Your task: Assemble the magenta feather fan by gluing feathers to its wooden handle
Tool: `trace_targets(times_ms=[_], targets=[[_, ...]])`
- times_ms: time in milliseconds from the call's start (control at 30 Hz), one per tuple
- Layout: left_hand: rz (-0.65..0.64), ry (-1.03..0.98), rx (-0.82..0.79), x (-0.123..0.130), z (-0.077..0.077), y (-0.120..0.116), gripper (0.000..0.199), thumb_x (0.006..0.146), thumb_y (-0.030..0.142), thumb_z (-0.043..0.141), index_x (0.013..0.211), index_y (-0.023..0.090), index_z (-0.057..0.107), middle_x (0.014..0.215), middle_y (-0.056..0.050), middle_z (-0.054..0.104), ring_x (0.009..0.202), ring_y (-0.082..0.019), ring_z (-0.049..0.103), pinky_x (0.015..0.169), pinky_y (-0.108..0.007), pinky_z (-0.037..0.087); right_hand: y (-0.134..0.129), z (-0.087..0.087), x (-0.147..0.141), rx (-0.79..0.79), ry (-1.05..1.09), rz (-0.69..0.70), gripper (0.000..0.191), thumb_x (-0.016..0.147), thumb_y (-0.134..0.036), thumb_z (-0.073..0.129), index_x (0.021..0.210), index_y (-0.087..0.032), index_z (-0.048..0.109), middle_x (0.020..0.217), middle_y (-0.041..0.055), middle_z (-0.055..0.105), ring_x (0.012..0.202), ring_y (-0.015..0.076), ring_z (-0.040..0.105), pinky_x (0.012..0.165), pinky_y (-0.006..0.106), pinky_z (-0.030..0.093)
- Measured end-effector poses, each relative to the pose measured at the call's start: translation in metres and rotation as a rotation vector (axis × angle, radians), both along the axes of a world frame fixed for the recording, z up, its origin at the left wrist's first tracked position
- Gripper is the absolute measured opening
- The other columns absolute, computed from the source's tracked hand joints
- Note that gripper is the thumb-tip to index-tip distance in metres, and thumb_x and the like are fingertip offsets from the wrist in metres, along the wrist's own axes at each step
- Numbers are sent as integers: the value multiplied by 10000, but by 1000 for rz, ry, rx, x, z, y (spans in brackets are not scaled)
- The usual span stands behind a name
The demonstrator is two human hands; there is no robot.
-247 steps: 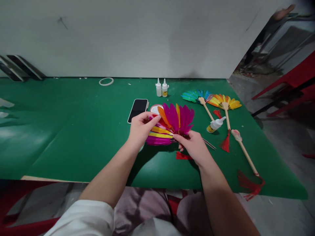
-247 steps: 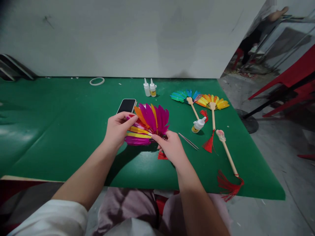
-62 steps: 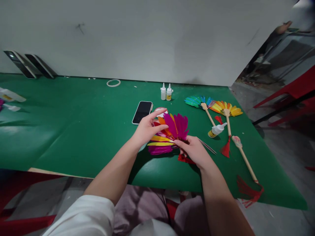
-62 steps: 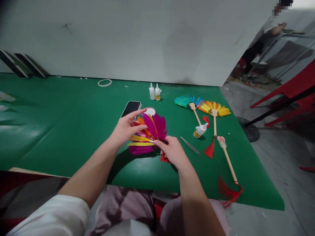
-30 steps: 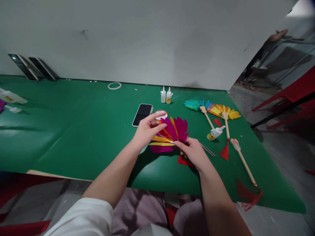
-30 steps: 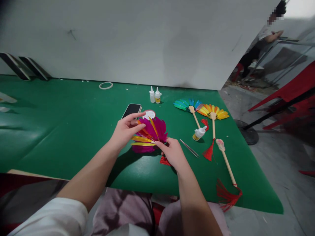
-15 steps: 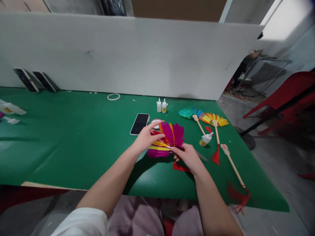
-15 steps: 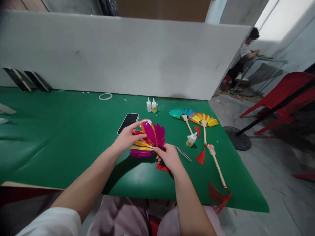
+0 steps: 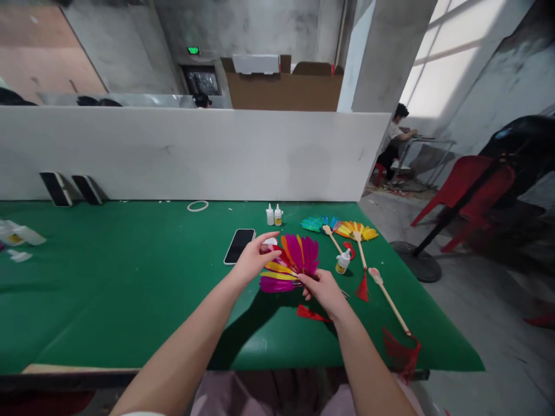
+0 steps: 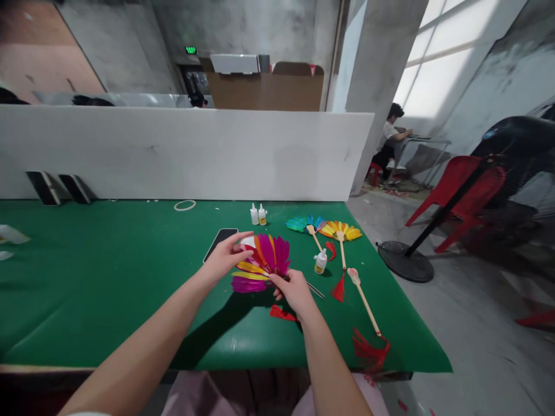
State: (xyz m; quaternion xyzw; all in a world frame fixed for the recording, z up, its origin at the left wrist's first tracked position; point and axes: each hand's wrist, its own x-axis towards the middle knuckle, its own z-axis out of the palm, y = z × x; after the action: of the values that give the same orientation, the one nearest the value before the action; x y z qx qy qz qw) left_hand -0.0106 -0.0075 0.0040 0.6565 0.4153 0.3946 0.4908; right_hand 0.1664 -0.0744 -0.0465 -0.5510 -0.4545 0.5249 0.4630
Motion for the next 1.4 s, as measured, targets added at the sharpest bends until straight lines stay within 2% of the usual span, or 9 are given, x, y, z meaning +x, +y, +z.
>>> trace_targets(times_ms=[233,367,467,633,833,1067,1167,1300,1400], targets=[[88,33,25,8,-2,1,421,698,317,653,1083,160,586,607,12,594,578,-132,587,535,-236,448,0,2,5,4,-20,4,289,695,-405,627,748,-122,598,475,-28,533,413,78,490,388,181,398],[89,-21,23,13,-2,3,284,682,326,661,882,125,633,650,-27,637,613,-160,630,592,-274,494,1,1,6,3,-22,1,302,690,-416,628,753,-123,593,483,-29,524,425,84,490,390,186,389],[69,-44,8,16,-1,2,231,690,318,658,822,132,625,641,-27,643,603,-163,642,590,-273,501,2,-2,8,5,-15,8,316,686,-434,631,746,-127,589,489,-28,525,434,90,493,394,193,387],[48,-84,-29,21,3,1,274,718,294,640,938,135,604,616,-4,619,574,-156,639,587,-278,505,2,-2,11,-25,-42,-12,333,682,-445,632,757,-123,592,456,-34,520,395,79,459,381,193,369],[81,-72,118,22,2,7,340,693,230,657,1019,145,612,620,36,531,562,-100,566,598,-254,487,3,-1,11,-24,-39,20,326,700,-431,622,781,-118,586,472,-35,516,419,81,468,393,194,377],[47,-59,79,21,6,12,441,683,191,655,1114,158,567,654,30,556,573,-89,557,607,-245,482,1,0,11,-4,-33,29,319,694,-438,622,744,-124,592,461,-30,522,412,80,468,397,196,386],[65,-51,77,20,7,12,422,685,205,665,1096,168,582,661,26,579,585,-92,568,621,-238,480,1,-2,11,-4,-55,8,315,697,-440,619,718,-127,592,442,-32,520,386,69,442,386,188,367],[78,-42,55,20,9,7,352,778,292,582,1111,178,580,590,20,598,542,-113,589,565,-229,473,2,-4,10,-8,-51,-6,311,696,-438,620,716,-128,600,441,-33,523,380,64,432,380,183,358],[34,12,20,22,12,2,410,773,302,594,1166,199,548,527,29,599,517,-137,612,523,-227,472,1,-2,10,-11,-38,-2,309,692,-433,625,728,-127,609,440,-34,523,383,64,435,381,181,361]])
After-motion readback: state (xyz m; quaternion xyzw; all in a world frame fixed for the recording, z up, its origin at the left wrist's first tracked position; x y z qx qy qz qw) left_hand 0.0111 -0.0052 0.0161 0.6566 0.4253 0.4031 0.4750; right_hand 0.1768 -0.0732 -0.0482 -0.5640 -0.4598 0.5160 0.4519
